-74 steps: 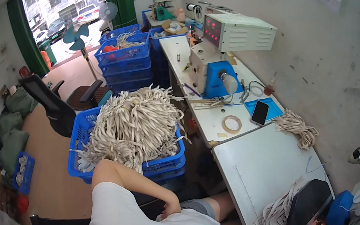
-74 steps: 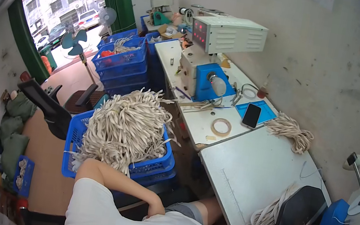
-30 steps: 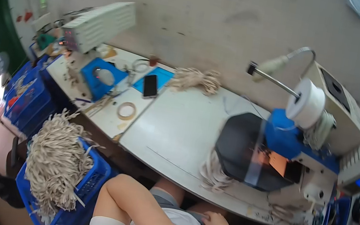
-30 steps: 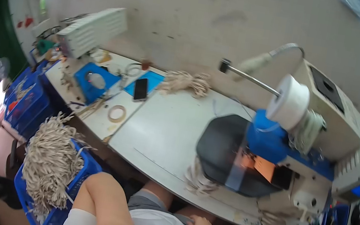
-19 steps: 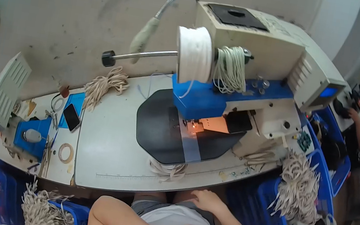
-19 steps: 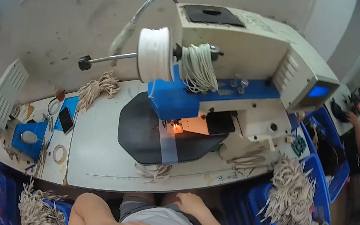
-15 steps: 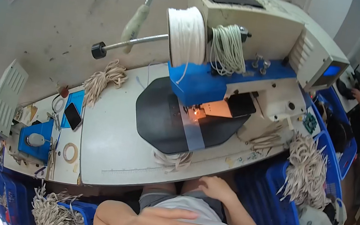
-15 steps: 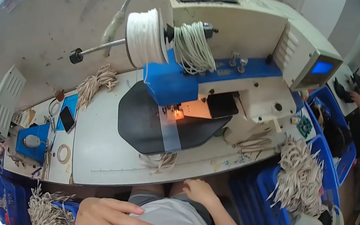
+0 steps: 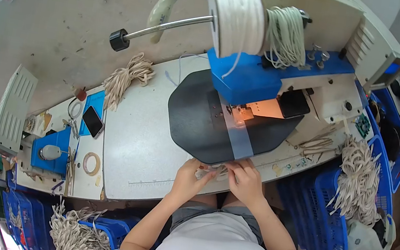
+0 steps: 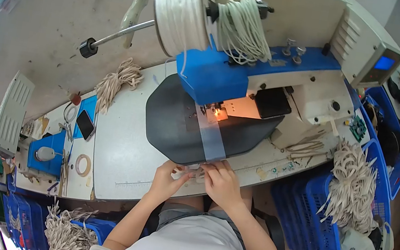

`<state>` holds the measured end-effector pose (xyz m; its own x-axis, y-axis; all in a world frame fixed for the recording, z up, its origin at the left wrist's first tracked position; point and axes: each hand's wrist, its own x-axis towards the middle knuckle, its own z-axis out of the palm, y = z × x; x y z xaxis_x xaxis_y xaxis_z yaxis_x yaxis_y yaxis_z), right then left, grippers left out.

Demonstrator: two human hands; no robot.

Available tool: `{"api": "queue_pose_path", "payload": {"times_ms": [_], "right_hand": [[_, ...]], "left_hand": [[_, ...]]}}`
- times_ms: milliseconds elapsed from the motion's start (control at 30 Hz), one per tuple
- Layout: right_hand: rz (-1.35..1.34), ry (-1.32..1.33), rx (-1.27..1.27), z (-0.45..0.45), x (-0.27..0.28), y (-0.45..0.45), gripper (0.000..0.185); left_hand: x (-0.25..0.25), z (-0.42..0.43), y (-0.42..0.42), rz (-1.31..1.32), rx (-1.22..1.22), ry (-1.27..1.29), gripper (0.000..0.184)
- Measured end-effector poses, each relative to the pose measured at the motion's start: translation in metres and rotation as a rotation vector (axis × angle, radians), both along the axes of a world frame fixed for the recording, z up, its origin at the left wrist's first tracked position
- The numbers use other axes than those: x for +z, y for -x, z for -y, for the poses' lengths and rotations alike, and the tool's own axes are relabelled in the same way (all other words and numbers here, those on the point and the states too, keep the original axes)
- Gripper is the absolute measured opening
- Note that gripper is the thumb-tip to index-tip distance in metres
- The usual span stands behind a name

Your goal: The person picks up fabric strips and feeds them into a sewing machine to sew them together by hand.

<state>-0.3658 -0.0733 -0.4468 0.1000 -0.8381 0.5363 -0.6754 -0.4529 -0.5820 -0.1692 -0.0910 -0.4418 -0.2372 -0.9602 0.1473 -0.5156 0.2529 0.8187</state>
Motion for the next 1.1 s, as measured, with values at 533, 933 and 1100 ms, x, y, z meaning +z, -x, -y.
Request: {"api": "queue_pose_path", "payload": {"times_ms": [533,933,1100], "right_hand": [[0.253,-0.252,0.205,-0.013,0.008,-0.011,0.017],[-0.184,-0.114,-0.221,0.019,-0.021,-0.037,0.018],[-0.295,-0.121,-0.307,0.020,-0.030,-0.046,0.024]], "left_hand": [[-0.014,-0.021,0.002,-0.489,-0.017,-0.194,0.016],[-0.016,-0.018,-0.012,-0.004,0.046,0.065,0.010],[-0.018,0.014,-0.013,0.223,-0.107,0.514,0.018]]}}
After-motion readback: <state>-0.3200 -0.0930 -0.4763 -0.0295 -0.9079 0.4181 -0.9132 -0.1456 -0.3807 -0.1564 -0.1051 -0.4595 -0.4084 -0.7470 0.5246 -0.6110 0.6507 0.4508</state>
